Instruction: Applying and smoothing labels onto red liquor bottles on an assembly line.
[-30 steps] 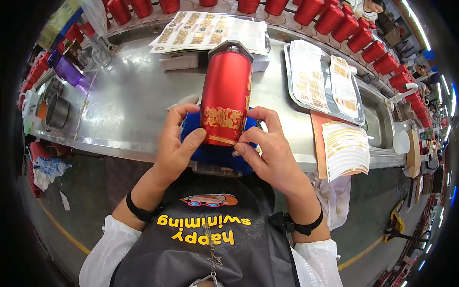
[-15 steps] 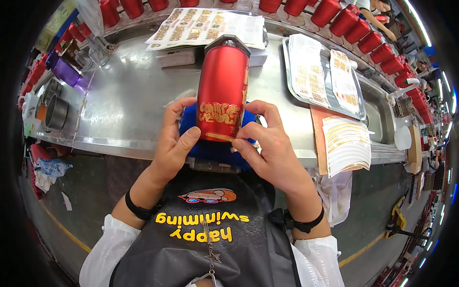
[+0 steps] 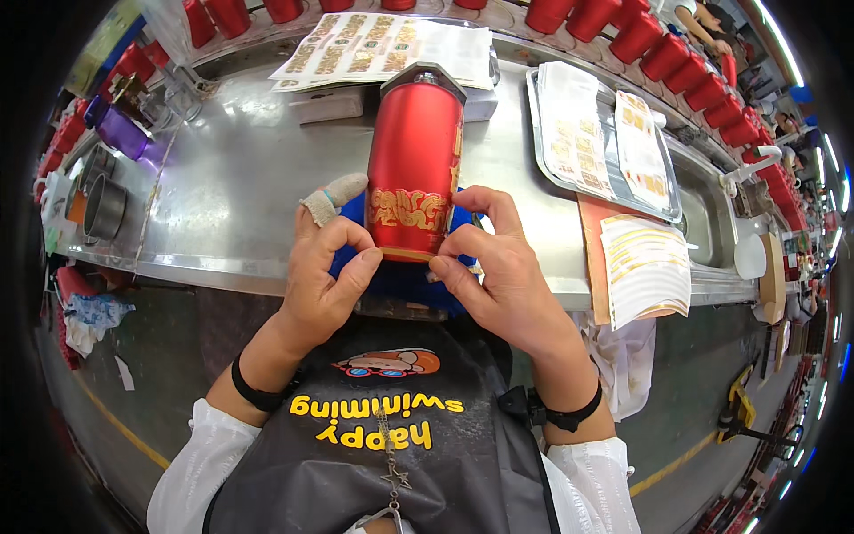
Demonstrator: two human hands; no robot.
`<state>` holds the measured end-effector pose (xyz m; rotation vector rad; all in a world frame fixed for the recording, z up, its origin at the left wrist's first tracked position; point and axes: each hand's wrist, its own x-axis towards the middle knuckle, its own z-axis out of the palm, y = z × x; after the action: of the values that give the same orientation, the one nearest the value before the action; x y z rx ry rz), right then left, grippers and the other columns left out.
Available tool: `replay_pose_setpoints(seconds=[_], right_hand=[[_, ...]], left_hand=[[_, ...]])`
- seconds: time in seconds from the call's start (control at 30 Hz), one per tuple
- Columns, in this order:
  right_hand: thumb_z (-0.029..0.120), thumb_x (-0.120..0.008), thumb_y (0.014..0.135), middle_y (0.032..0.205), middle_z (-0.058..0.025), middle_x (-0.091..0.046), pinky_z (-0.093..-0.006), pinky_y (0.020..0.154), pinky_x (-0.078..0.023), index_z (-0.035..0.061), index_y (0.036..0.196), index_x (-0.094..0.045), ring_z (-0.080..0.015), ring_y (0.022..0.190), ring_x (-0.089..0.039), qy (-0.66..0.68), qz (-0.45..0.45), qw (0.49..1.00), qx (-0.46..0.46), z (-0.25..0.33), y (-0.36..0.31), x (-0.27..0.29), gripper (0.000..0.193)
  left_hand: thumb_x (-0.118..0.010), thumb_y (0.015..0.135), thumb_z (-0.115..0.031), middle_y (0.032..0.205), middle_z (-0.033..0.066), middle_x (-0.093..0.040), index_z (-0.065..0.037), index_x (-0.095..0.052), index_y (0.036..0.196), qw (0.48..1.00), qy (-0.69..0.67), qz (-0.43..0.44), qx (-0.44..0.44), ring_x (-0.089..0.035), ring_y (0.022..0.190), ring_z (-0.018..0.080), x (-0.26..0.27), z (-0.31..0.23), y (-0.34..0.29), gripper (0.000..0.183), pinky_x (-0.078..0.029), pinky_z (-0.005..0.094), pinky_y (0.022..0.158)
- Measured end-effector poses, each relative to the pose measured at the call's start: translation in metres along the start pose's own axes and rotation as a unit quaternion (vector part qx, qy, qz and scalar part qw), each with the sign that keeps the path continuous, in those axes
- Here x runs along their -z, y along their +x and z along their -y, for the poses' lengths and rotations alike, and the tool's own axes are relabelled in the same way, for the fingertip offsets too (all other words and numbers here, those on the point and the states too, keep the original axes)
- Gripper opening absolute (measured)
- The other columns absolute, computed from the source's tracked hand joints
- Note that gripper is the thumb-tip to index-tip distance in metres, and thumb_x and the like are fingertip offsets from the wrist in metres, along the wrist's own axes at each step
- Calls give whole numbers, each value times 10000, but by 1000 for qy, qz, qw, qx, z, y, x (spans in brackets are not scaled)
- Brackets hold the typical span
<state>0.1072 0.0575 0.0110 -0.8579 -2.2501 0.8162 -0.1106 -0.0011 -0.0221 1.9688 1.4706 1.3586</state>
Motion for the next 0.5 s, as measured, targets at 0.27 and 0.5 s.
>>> replay_pose_setpoints(seconds=[0.27,0.5], right_hand=[[86,-711,814,1200,-237,-493,-412,937,-427,12,827,-625,-372,1148,-498,-13,2,1000,11,4,1,1,115],[89,-717,810,1185,-236,-506,-417,935,-425,13,845,-624,-374,1155,-493,-15,7,999,33,9,4,7,126]], left_hand=[[-665,832,-149,1343,235,-471,-81,-633,910,999,-37,-13,24,-395,1218,403,4,-3,4,108,-272,452,1051],[-666,840,-168,1380,232,-445,-90,-642,931,998,16,28,-59,-356,1262,409,-4,-8,10,122,-267,463,1050]])
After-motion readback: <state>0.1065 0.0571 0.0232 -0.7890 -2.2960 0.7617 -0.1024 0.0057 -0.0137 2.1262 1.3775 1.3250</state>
